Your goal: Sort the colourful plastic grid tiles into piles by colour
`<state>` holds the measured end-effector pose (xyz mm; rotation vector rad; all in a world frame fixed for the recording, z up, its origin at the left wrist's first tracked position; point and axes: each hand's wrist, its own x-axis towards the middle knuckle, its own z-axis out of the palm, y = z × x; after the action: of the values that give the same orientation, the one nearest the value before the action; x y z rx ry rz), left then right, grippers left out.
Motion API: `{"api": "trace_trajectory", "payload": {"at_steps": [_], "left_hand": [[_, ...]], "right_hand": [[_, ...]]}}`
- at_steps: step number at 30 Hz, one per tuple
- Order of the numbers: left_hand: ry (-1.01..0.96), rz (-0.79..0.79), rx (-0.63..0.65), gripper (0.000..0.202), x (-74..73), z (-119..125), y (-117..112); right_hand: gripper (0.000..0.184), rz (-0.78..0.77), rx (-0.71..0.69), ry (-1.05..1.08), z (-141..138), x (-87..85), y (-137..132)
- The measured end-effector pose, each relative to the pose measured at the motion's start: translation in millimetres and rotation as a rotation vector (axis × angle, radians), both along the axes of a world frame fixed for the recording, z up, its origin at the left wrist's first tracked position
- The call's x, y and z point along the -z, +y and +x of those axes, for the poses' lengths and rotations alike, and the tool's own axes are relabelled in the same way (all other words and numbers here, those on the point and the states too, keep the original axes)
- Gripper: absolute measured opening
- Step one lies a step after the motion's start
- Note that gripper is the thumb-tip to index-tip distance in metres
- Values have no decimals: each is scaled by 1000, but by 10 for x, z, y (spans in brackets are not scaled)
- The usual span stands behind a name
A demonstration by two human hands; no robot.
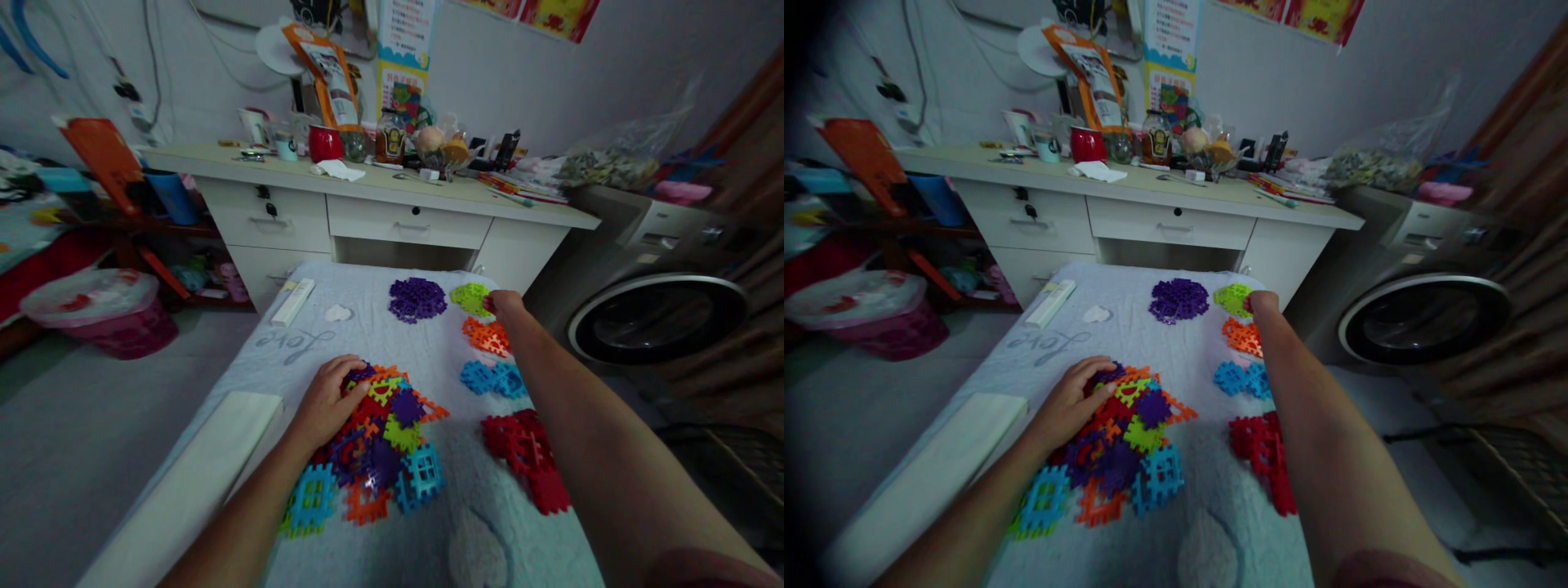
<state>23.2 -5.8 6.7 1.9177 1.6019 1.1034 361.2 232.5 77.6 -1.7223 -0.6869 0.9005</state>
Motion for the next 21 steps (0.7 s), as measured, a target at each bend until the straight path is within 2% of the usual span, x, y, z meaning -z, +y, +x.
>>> {"api": "trace_trajectory", "payload": {"at_steps": [3,7,9,12,15,18,21], "left_hand": [[-22,6,-22,31,9,0,0],[-63,30,-83,31,-6,0,0],[-85,54,-115,30,-19,-3,5],[-84,82,-171,28,-31,-15,17],[-46,101,-208,26,-27,-33,23],[9,111,-220,26,-16,-50,19],[54,107,-204,25,-9,-61,10]], "right_hand": [[17,53,-51,13,-42,-68,-119],[12,119,-185,33,-166,-185,-367],[11,157,-313,40,-265,-235,-539],[10,220,-604,0,-459,-292,-865],[13,224,-934,-153,-692,-314,-1236],[15,217,-1220,-435,-934,-274,-1583],[17,291,-1334,-742,-1144,-171,-1847]]}}
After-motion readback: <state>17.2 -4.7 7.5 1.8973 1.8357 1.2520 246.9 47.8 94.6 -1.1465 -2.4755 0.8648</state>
